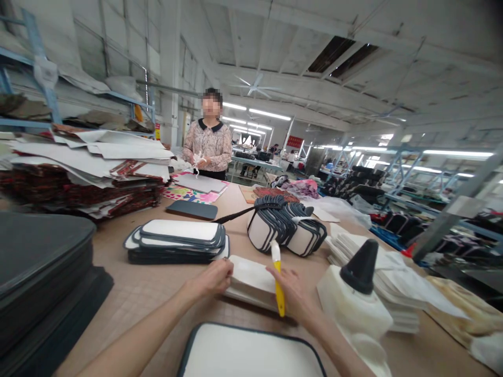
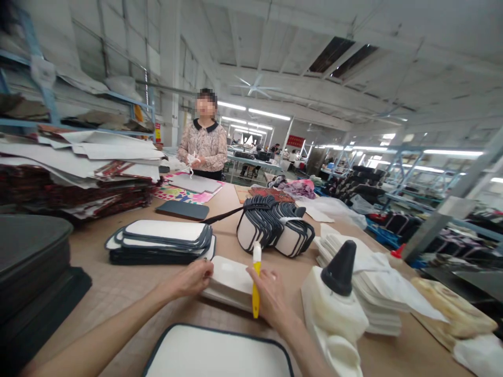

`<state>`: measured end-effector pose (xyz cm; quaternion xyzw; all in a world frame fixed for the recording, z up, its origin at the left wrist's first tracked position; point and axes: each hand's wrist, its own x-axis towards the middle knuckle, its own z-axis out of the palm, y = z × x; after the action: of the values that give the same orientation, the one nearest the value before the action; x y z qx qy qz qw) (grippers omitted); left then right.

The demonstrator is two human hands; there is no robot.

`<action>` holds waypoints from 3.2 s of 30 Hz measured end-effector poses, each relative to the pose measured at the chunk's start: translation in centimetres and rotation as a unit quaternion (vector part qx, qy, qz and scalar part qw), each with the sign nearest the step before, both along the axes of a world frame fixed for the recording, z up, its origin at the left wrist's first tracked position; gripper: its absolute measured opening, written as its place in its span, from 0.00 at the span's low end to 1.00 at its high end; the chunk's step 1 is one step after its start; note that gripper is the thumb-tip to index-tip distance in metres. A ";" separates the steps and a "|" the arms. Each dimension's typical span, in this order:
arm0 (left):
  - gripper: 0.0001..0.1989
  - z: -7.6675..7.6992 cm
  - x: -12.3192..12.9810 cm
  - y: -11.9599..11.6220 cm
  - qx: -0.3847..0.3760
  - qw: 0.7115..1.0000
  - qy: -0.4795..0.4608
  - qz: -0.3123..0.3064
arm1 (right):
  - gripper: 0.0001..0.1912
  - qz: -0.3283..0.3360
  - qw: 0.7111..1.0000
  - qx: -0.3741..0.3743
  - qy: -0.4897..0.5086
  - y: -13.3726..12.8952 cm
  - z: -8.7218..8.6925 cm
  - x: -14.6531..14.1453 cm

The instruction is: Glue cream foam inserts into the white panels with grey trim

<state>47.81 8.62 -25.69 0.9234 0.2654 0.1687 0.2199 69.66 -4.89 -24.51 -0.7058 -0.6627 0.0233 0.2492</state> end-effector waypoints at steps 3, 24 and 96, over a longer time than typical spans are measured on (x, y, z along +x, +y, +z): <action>0.05 0.5 -0.1 0.5 -0.026 0.996 -0.075 0.037 | 0.28 -0.068 0.997 0.025 -0.040 -0.3 0.8 1.9; 0.19 4.5 -10.6 -15.4 -0.302 0.925 -0.208 0.100 | 0.34 -0.240 0.922 0.083 0.292 -18.4 -0.3 -4.5; 0.16 3.9 -5.4 -17.3 0.068 0.988 0.124 -0.065 | 0.12 -0.127 0.969 0.181 -0.109 -17.9 -7.8 -2.6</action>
<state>42.43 -8.73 -21.75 0.9654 0.2176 0.0562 0.1323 67.02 -22.81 -32.33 -0.7256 -0.5838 -0.2059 0.3005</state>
